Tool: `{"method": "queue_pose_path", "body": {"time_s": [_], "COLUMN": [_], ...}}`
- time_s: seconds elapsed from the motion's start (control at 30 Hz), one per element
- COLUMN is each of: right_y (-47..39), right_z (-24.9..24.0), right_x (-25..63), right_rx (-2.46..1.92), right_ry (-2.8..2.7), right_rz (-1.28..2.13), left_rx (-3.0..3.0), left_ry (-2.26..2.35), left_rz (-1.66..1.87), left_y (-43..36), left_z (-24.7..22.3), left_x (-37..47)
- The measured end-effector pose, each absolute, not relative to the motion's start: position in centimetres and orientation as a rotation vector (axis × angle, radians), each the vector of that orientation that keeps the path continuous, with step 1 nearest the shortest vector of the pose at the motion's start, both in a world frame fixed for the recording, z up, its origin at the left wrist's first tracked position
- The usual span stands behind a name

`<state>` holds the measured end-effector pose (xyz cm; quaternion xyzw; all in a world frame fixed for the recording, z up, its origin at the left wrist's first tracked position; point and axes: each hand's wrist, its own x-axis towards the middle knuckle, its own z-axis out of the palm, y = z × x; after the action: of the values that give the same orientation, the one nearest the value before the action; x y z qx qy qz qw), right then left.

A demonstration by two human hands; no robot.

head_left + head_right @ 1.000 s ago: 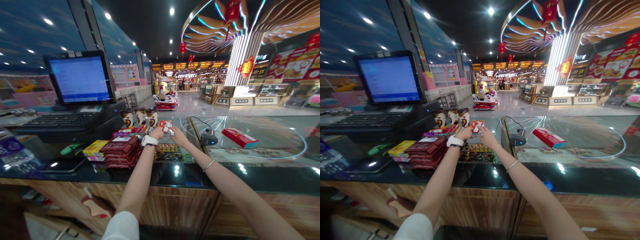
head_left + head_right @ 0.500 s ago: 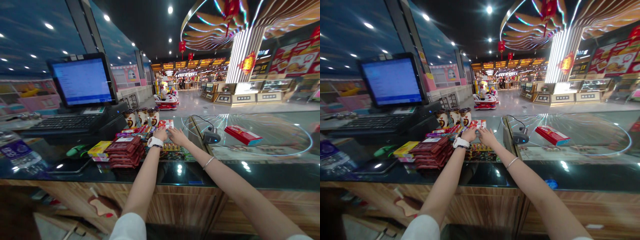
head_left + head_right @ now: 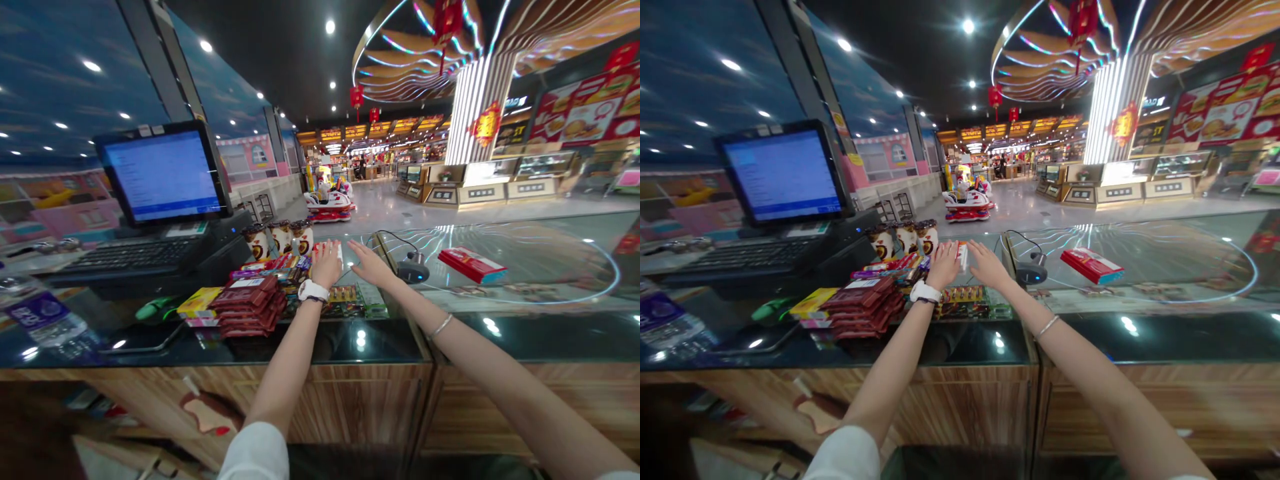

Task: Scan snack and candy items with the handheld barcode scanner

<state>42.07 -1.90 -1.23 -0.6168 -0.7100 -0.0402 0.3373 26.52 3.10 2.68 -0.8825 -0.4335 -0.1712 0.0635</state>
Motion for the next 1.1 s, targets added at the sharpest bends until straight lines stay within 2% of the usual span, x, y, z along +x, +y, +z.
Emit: {"method": "queue_pose_path", "body": {"time_s": [0.3,0.5,0.7,0.87,1.1], "right_y": [-11.9,-18.3,-22.9,-24.2,-22.1], "right_z": [-0.9,-2.2,-4.6,-7.0,-8.5], "right_x": [50.7,56.5,60.5,62.6,64.6], "right_rx": [-1.712,-1.901,-2.065,-2.167,-2.307], "right_ry": [-1.786,-1.687,-1.632,-1.528,-1.194], "right_rz": [-0.438,-0.682,-0.78,-0.711,-0.517], "left_rx": [-2.885,-2.884,-2.794,-2.801,-2.899], "left_ry": [-0.754,-0.305,-0.024,-0.012,-0.308], "left_rz": [-0.527,-0.567,-0.524,-0.535,-0.504], "left_y": [-2.9,-6.9,-9.4,-10.5,-12.0], "left_z": [2.5,1.8,0.3,-1.0,-2.6], "left_x": [31.3,36.0,41.2,45.2,50.4]}}
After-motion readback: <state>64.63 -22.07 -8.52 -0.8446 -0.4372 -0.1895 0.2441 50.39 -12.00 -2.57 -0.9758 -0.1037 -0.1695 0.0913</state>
